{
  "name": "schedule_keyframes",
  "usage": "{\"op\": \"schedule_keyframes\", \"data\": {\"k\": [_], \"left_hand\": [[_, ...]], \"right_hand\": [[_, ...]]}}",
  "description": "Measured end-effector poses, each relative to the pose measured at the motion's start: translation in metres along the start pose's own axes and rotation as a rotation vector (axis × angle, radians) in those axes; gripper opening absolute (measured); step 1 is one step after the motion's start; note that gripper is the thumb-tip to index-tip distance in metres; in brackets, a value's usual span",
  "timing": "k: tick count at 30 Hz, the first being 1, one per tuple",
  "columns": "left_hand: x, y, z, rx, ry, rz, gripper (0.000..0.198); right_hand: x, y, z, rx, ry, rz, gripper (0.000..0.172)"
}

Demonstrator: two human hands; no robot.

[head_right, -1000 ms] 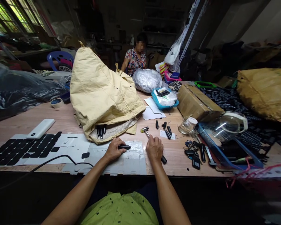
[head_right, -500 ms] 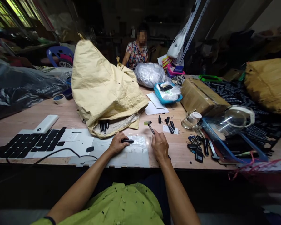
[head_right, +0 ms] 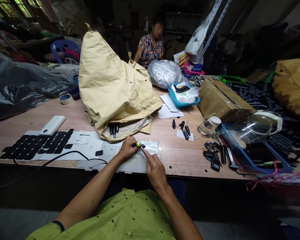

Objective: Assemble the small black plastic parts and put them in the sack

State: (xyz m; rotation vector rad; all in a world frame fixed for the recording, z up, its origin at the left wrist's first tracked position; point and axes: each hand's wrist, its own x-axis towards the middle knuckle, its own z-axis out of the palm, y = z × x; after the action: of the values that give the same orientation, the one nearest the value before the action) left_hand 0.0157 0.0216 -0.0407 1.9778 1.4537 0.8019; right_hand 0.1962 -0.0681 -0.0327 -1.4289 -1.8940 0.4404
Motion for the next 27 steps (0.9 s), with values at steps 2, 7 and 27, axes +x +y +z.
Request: {"op": "schedule_keyframes", "data": {"k": [2, 7, 27], "left_hand": [[0.000, 0.000, 0.000, -0.008, 0.000, -0.006, 0.006], [0.001, 0.001, 0.000, -0.017, -0.002, -0.037, 0.011], [-0.001, -0.010, -0.002, 0.033, -0.020, 0.030, 0.012]], "right_hand": [[0.001, 0.000, -0.001, -0.007, 0.011, 0.001, 0.040], [-0.002, 0.002, -0.006, -0.035, 0.052, 0.046, 0.041], [0.104, 0.097, -0.011, -0.720, 0.163, 0.221, 0.031]]}}
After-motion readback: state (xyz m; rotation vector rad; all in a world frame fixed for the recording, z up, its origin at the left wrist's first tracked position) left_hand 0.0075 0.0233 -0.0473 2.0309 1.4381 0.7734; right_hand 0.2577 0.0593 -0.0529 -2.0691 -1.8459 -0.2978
